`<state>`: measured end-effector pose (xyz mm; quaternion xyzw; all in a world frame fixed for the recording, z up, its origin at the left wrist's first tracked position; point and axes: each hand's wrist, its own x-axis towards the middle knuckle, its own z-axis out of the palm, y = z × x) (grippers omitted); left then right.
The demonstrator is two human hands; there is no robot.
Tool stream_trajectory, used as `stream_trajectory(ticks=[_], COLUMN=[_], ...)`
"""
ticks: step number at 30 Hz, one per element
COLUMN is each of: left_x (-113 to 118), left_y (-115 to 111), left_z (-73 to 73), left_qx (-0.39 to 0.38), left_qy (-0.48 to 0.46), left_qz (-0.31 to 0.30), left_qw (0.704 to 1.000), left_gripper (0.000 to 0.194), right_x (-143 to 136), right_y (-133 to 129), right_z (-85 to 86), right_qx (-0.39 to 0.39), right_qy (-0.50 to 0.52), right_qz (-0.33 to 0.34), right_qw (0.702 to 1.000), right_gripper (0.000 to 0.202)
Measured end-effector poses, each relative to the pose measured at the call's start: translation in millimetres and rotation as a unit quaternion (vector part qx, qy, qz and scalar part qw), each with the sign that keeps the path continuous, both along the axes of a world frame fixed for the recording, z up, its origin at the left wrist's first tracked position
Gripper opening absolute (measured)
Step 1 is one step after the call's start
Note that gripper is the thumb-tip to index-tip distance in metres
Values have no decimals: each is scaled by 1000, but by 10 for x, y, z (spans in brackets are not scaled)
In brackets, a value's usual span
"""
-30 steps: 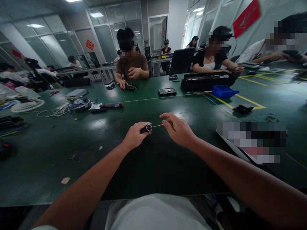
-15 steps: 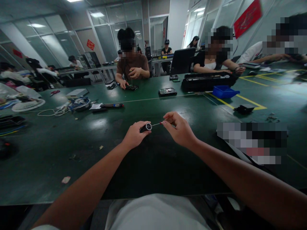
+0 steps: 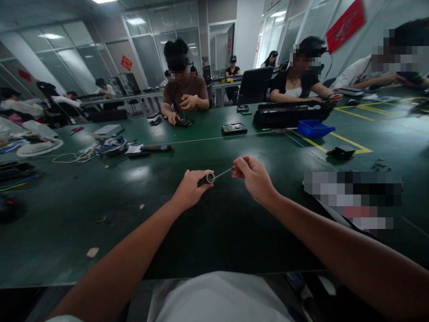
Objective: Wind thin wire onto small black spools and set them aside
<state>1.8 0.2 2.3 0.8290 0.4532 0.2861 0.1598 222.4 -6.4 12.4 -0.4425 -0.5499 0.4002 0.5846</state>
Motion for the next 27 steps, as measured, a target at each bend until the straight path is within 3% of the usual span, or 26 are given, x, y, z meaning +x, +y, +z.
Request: stream_trajectory(ticks=[5,12,27], left_x=[1,-4,-16], left_y=[3,8,24], left_z=[-10,-16,-19], left_qx=[4,12,16], left_qy=[3,-4,-20], left_qz=[-1,10,27], left_qw=[1000,1000,999], left_gripper=[37,37,37], right_x=[2,-23,-34], right_y=[-64,-183,-144], right_z=[18,70,23], right_qx=[57,109,81], right_qy=[-94,-198,-168], right_qz=[-20,0,0], right_qw=[994,974,982], right_gripper=[25,15,17])
